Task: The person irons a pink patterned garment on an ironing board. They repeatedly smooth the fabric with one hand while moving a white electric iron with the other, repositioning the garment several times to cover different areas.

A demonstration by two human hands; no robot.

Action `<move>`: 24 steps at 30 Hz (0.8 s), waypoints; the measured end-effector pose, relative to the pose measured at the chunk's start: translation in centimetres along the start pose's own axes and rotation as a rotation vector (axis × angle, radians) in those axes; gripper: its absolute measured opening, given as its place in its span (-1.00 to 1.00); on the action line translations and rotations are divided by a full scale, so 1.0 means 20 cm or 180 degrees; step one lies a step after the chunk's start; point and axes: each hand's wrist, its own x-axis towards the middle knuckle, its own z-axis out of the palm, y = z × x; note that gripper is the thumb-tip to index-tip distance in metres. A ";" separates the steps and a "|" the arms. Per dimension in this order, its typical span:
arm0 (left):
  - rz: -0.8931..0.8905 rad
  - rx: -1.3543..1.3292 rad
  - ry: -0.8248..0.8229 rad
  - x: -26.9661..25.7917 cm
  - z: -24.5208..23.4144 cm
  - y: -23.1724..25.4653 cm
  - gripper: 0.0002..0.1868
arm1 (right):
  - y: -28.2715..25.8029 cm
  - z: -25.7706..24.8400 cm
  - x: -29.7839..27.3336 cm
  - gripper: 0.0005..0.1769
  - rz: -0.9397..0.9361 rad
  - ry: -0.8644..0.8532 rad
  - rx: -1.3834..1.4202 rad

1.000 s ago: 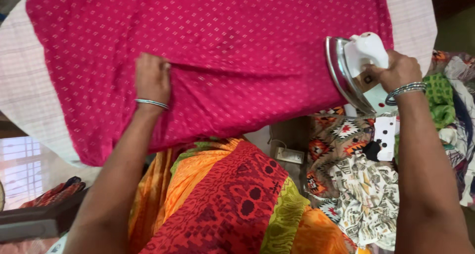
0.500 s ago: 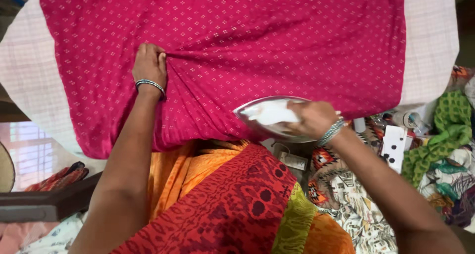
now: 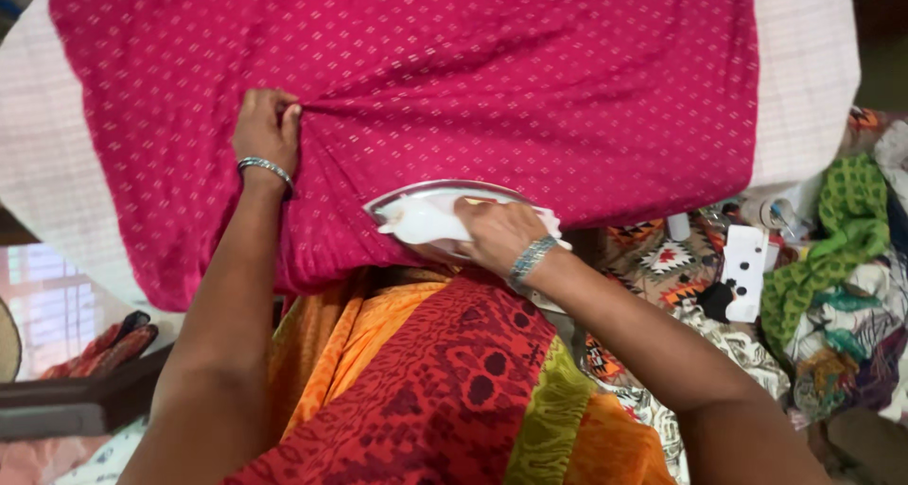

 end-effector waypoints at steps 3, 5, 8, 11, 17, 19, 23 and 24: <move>0.0061 0.0196 0.0054 -0.01 0.01 0.02 -0.87 | 0.21 -0.02 -0.19 -0.32 0.0512 -0.0264 -0.0109; -0.0001 0.0456 0.0029 -0.01 0.05 0.07 -0.80 | 0.38 -0.03 -0.33 -0.35 0.1105 -0.0439 -0.0139; 0.0048 0.0673 -0.0157 -0.02 0.17 0.24 -0.65 | 0.67 -0.07 -0.55 -0.25 0.1508 0.0318 -0.0282; 0.0579 0.0261 -0.0617 -0.02 0.36 0.51 -0.51 | 0.98 -0.13 -0.71 -0.38 0.2067 0.0602 -0.0280; 0.1312 0.0366 -0.1307 0.05 0.79 1.06 -0.27 | 1.42 -0.24 -0.92 -0.46 0.2491 0.1152 -0.0513; 0.1402 0.0292 -0.1335 0.10 0.88 1.15 -0.48 | 1.49 -0.28 -0.95 -0.49 0.2544 0.1121 -0.0509; 0.1733 -0.0068 -0.0960 0.20 0.97 1.20 -0.92 | 1.47 -0.35 -0.99 -0.48 0.2458 0.1156 -0.0145; 0.1801 -0.0204 -0.0801 0.24 0.97 1.18 -0.95 | 1.43 -0.36 -0.99 -0.48 0.2453 0.1159 -0.0242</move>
